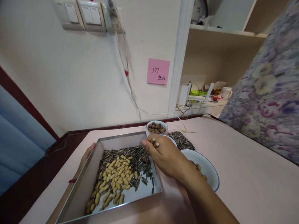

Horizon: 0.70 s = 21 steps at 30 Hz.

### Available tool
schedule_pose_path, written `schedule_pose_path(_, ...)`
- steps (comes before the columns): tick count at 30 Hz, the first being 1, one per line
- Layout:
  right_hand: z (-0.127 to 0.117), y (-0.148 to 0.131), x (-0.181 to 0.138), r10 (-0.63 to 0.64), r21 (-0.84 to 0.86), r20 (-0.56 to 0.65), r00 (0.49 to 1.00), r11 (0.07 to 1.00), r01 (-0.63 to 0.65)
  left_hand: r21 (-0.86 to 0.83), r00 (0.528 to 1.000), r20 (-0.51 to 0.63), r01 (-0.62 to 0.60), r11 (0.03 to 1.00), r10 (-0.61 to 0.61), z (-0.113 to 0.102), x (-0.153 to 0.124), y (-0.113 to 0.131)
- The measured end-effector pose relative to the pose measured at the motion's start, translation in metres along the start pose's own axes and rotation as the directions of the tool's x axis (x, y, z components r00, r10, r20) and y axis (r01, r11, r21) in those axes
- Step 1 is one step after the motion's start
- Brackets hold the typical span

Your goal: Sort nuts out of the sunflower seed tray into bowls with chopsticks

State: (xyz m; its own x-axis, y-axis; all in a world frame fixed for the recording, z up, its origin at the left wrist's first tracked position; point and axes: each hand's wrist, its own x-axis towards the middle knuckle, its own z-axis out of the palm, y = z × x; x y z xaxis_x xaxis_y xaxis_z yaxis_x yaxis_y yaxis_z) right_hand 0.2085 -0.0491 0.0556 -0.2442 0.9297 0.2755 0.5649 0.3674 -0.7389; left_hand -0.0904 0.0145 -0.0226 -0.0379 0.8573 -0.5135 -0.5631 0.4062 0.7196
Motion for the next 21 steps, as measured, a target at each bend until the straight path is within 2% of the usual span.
schedule_pose_path(7, -0.003, -0.001, -0.003, -0.020, 0.030, -0.036, 0.999, 0.999, 0.021, 0.022, 1.000, 0.008, -0.001, 1.000, 0.001, -0.003, 0.002, 0.000)
schedule_pose_path(14, -0.014, -0.003, -0.011, -0.016, 0.172, -0.094, 0.995, 0.985, 0.032, 0.017, 0.999, 0.017, -0.032, 0.999, 0.032, -0.008, 0.006, 0.001)
schedule_pose_path(18, -0.027, -0.010, -0.023, -0.040, 0.201, -0.182, 0.982, 0.976, 0.077, 0.024, 1.000, 0.015, -0.015, 1.000, 0.015, -0.007, 0.006, 0.002)
schedule_pose_path(21, -0.043, -0.015, -0.036, -0.062, 0.179, -0.317, 0.946, 0.976, 0.124, 0.023, 0.998, 0.042, -0.049, 0.999, 0.048, -0.009, 0.011, 0.001)
